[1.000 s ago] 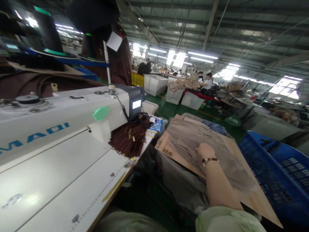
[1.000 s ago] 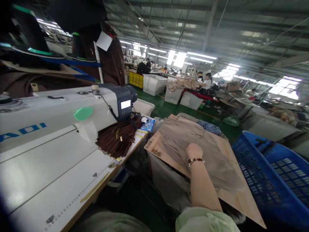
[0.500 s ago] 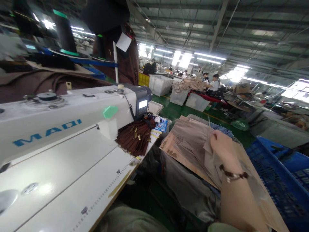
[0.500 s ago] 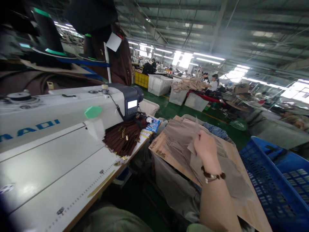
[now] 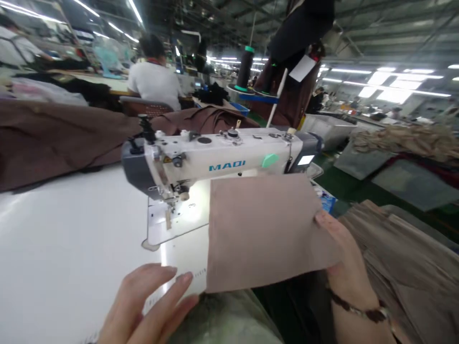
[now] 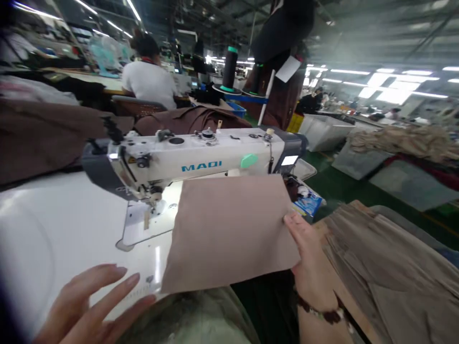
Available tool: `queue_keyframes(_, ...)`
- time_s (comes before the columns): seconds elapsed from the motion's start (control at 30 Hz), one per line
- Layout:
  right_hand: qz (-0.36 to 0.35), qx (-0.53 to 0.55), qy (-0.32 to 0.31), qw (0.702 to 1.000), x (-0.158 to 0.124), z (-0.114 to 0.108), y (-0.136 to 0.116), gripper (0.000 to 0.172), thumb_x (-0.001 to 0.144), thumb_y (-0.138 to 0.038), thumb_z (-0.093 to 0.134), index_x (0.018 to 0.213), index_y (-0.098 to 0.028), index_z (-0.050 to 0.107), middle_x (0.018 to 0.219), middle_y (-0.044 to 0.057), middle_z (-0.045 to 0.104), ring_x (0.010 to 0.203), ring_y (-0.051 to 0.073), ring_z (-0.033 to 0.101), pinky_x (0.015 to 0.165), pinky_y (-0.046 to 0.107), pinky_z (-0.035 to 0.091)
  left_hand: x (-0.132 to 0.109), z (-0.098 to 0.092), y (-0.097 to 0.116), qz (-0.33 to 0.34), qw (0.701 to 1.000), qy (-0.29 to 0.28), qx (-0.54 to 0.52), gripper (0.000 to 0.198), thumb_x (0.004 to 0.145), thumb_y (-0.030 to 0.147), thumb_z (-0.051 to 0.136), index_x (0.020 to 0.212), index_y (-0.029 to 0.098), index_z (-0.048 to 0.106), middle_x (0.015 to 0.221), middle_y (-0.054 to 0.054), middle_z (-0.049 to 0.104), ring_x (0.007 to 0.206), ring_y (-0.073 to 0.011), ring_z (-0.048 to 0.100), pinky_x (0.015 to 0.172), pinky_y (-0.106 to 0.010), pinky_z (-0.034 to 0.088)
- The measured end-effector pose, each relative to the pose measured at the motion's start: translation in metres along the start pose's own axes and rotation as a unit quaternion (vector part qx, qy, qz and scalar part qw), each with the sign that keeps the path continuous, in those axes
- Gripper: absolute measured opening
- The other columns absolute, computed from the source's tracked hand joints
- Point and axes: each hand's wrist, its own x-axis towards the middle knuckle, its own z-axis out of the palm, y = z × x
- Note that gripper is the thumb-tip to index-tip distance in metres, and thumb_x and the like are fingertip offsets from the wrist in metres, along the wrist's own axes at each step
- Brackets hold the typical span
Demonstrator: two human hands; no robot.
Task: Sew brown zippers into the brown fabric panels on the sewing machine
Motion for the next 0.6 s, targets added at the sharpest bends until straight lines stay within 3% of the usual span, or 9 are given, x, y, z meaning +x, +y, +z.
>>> queue_keyframes(0.1, 0.066, -0.019, -0.11, 0.992, 0.003, 0.035, 0.038, 0.025, 0.074, -0.04, 0.051, 0.089, -0.019, 0.051, 0.09, 0.009, 0.065, 0.072, 0.02, 0.061, 0.062, 0.031, 0.05, 0.002, 0.012, 0.0, 0.028, 0.998, -0.034, 0.046, 0.038, 0.088, 0.024, 0.051, 0.126, 0.023, 0.046, 0.11, -0.008, 0.058, 0.103, -0.0251, 0.054, 0.09, -0.044, 0.048)
queue_keyframes(0.2, 0.056, -0.144, -0.222, 0.963, 0.005, 0.054, 0.06, 0.03, 0.079, -0.044, 0.042, 0.088, -0.017, 0.053, 0.085, 0.009, 0.065, 0.073, 0.021, 0.061, 0.066, 0.033, 0.05, 0.003, 0.028, -0.012, 0.033, 0.991, -0.122, 0.052, 0.026, 0.091, 0.015, 0.039, 0.11, 0.015, 0.057, 0.11, -0.01, 0.06, 0.099, -0.0229, 0.056, 0.087, -0.039, 0.05)
queue_keyframes(0.3, -0.071, -0.343, -0.145, 0.925, 0.009, 0.06, 0.06, 0.036, 0.082, -0.041, 0.04, 0.099, -0.014, 0.055, 0.088, 0.01, 0.063, 0.081, 0.022, 0.059, 0.075, 0.035, 0.047, 0.002, 0.036, -0.023, -0.018, 0.984, -0.173, 0.04, 0.023, 0.09, 0.01, 0.041, 0.097, 0.013, 0.062, 0.103, -0.008, 0.063, 0.093, -0.02, 0.059, 0.083, -0.033, 0.052)
queue_keyframes(0.37, -0.181, -0.402, -0.141, 0.887, 0.005, 0.065, 0.051, 0.037, 0.083, -0.039, 0.042, 0.107, -0.014, 0.055, 0.097, 0.011, 0.06, 0.087, 0.021, 0.057, 0.08, 0.034, 0.045, 0.002, 0.038, -0.026, -0.07, 0.979, -0.19, 0.022, 0.016, 0.088, 0.014, 0.048, 0.091, 0.014, 0.064, 0.098, -0.007, 0.064, 0.088, -0.0192, 0.06, 0.08, -0.032, 0.053)
queue_keyframes(0.43, -0.256, -0.413, -0.272, 0.831, -0.004, 0.078, 0.039, 0.033, 0.082, -0.038, 0.05, 0.107, -0.017, 0.057, 0.106, 0.009, 0.058, 0.095, 0.02, 0.054, 0.084, 0.031, 0.042, 0.005, 0.039, -0.027, -0.116, 0.972, -0.203, -0.001, 0.013, 0.087, 0.016, 0.052, 0.087, 0.016, 0.065, 0.094, -0.005, 0.063, 0.084, -0.018, 0.06, 0.077, -0.03, 0.053)
queue_keyframes(0.5, -0.264, -0.437, -0.409, 0.756, -0.014, 0.095, 0.03, 0.021, 0.081, -0.032, 0.056, 0.097, -0.02, 0.062, 0.103, 0.005, 0.059, 0.097, 0.019, 0.053, 0.085, 0.03, 0.04, 0.007, 0.04, -0.028, -0.149, 0.968, -0.202, -0.018, 0.013, 0.087, 0.015, 0.053, 0.084, 0.016, 0.066, 0.092, -0.004, 0.063, 0.082, -0.0167, 0.06, 0.075, -0.029, 0.053)
queue_keyframes(0.57, -0.238, -0.493, -0.452, 0.704, -0.02, 0.112, 0.027, 0.013, 0.083, -0.025, 0.054, 0.083, -0.02, 0.066, 0.09, 0.003, 0.06, 0.09, 0.017, 0.054, 0.08, 0.029, 0.039, 0.008, 0.038, -0.032, -0.172, 0.965, -0.195, -0.034, 0.013, 0.084, 0.012, 0.055, 0.079, 0.016, 0.066, 0.091, -0.004, 0.062, 0.081, -0.0155, 0.06, 0.076, -0.027, 0.052)
queue_keyframes(0.6, -0.223, -0.518, -0.45, 0.692, -0.02, 0.119, 0.027, 0.017, 0.085, -0.022, 0.051, 0.076, -0.019, 0.066, 0.085, 0.002, 0.06, 0.085, 0.016, 0.055, 0.077, 0.028, 0.039, 0.007, 0.036, -0.035, -0.185, 0.964, -0.19, -0.039, 0.012, 0.083, 0.01, 0.056, 0.076, 0.016, 0.065, 0.092, -0.003, 0.062, 0.082, -0.0153, 0.06, 0.076, -0.027, 0.052)
